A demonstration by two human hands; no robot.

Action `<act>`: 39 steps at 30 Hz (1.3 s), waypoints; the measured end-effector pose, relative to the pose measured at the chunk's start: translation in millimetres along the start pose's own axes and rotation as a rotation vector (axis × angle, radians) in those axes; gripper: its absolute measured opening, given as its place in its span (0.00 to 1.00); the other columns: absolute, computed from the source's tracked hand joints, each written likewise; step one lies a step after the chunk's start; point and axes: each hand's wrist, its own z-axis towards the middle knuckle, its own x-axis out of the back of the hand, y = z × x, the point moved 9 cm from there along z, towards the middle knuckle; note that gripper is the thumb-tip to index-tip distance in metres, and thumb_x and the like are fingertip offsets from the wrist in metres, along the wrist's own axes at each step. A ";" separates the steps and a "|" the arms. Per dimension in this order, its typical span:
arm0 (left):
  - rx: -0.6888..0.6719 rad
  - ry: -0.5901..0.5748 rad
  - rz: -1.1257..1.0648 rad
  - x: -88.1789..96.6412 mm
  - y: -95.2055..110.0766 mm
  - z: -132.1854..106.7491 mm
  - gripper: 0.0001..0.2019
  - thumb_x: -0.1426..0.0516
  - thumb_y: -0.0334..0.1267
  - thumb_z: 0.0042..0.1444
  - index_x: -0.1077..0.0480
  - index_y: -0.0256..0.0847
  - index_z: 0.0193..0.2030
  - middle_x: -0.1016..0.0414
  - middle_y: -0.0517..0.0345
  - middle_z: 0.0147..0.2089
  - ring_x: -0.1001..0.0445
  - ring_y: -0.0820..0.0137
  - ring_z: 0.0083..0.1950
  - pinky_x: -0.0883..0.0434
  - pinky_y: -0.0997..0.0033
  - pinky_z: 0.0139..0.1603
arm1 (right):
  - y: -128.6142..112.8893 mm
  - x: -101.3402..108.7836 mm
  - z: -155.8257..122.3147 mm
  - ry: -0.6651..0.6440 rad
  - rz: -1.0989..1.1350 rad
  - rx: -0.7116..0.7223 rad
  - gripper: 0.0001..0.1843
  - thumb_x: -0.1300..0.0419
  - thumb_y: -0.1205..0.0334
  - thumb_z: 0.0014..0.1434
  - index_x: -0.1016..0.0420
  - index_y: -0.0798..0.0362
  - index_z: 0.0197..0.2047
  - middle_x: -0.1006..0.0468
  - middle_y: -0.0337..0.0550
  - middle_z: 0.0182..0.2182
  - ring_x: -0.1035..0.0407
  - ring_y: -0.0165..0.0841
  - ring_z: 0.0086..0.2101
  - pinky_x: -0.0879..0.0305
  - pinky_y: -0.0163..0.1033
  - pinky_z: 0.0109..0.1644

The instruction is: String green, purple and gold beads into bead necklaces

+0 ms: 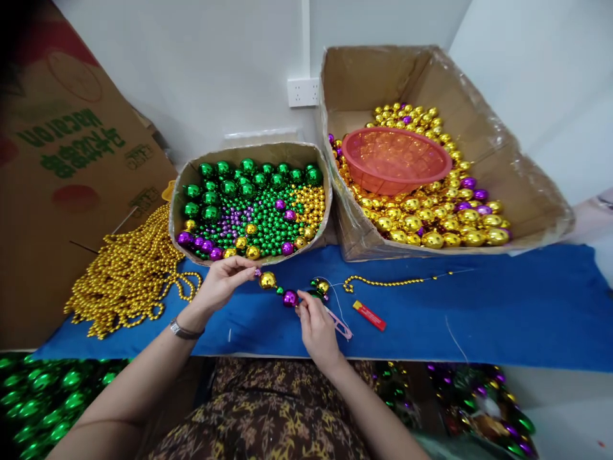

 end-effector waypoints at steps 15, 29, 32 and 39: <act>-0.454 0.007 0.405 -24.5 92.5 -22.5 0.03 0.39 0.36 0.55 0.25 0.41 0.34 0.21 0.56 0.32 0.24 0.71 0.34 0.29 0.73 0.36 | -72.9 2.5 48.8 -0.078 -0.123 0.291 0.19 0.49 0.61 0.67 0.33 0.48 0.60 0.24 0.49 0.50 0.28 0.38 0.49 0.31 0.44 0.54; -0.428 0.144 0.152 -18.5 64.9 -38.8 0.03 0.40 0.35 0.57 0.28 0.41 0.38 0.22 0.55 0.37 0.23 0.70 0.38 0.26 0.73 0.38 | -66.9 -29.8 48.5 -0.223 -0.422 0.398 0.12 0.50 0.61 0.68 0.26 0.51 0.46 0.21 0.45 0.40 0.26 0.31 0.36 0.33 0.32 0.39; -0.382 0.078 0.134 -26.0 40.3 -38.3 0.18 0.39 0.35 0.56 0.32 0.43 0.53 0.26 0.49 0.53 0.26 0.65 0.52 0.26 0.68 0.47 | -64.8 -25.0 53.2 -0.180 -0.472 0.365 0.13 0.52 0.61 0.69 0.27 0.51 0.44 0.20 0.44 0.35 0.26 0.31 0.33 0.35 0.33 0.38; -0.201 -0.186 0.245 -54.4 -33.8 -31.7 0.25 0.40 0.40 0.56 0.36 0.41 0.60 0.25 0.48 0.51 0.25 0.65 0.47 0.28 0.65 0.50 | -75.0 -28.8 49.5 -0.138 -0.471 0.407 0.11 0.53 0.64 0.67 0.30 0.52 0.44 0.19 0.44 0.32 0.25 0.34 0.33 0.34 0.37 0.39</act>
